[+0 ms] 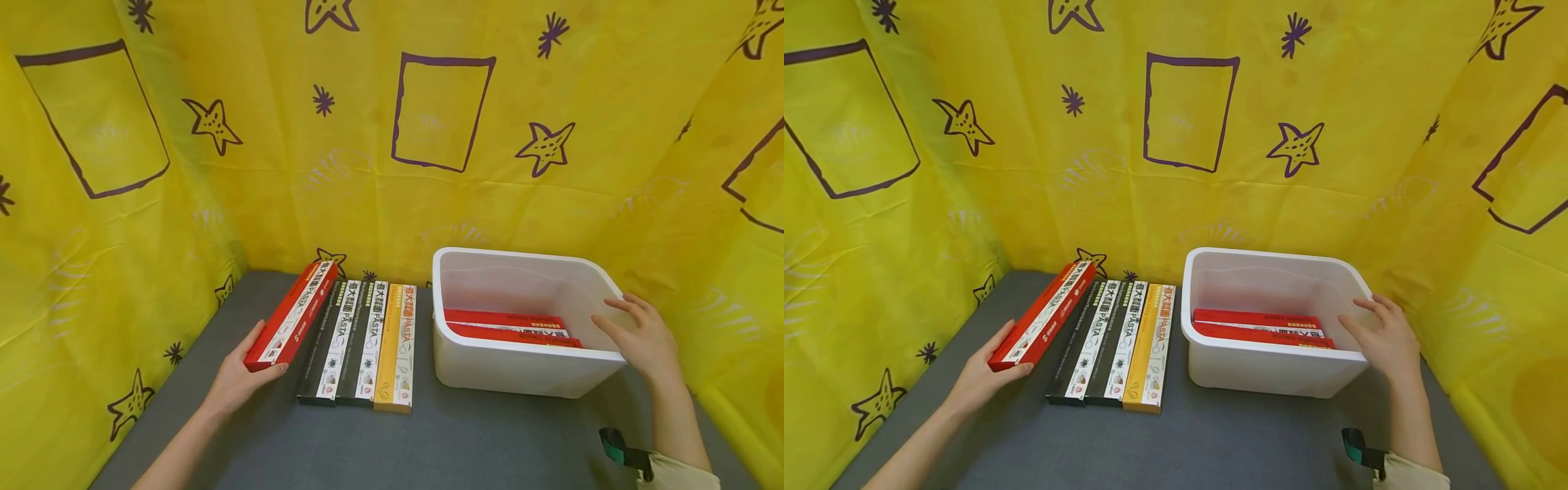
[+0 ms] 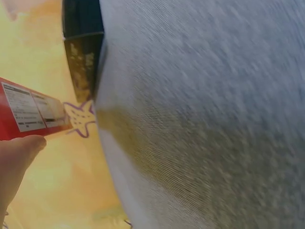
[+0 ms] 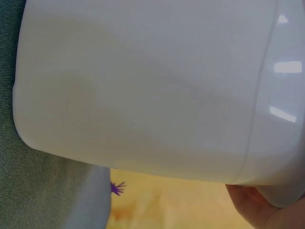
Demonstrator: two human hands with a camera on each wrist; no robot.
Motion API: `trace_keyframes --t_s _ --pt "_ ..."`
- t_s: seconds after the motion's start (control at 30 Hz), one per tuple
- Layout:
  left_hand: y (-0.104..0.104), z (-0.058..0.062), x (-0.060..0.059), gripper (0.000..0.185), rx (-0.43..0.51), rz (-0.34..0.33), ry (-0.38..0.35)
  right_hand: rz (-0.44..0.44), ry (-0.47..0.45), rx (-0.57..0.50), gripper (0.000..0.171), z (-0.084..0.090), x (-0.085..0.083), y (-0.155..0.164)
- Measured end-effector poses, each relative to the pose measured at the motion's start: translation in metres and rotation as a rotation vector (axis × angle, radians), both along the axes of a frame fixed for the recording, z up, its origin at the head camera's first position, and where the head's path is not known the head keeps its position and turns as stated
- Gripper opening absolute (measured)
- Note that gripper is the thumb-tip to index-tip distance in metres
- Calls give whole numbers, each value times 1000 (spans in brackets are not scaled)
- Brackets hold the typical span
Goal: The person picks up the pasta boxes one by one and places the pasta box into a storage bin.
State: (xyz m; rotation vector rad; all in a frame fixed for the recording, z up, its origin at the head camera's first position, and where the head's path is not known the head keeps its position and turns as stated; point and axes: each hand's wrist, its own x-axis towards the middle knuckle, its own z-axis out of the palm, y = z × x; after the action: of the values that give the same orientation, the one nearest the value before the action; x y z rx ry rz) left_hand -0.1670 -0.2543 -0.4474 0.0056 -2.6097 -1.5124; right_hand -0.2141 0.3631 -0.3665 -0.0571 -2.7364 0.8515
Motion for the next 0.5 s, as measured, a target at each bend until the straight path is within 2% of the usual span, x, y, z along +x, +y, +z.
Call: trace_keyframes --t_s 0.27,0.5 --pt "13 15 7 87 57 -30 45 -5 5 6 58 0 0 0" --pt "26 29 9 83 142 -102 109 -4 6 4 59 1 1 0"
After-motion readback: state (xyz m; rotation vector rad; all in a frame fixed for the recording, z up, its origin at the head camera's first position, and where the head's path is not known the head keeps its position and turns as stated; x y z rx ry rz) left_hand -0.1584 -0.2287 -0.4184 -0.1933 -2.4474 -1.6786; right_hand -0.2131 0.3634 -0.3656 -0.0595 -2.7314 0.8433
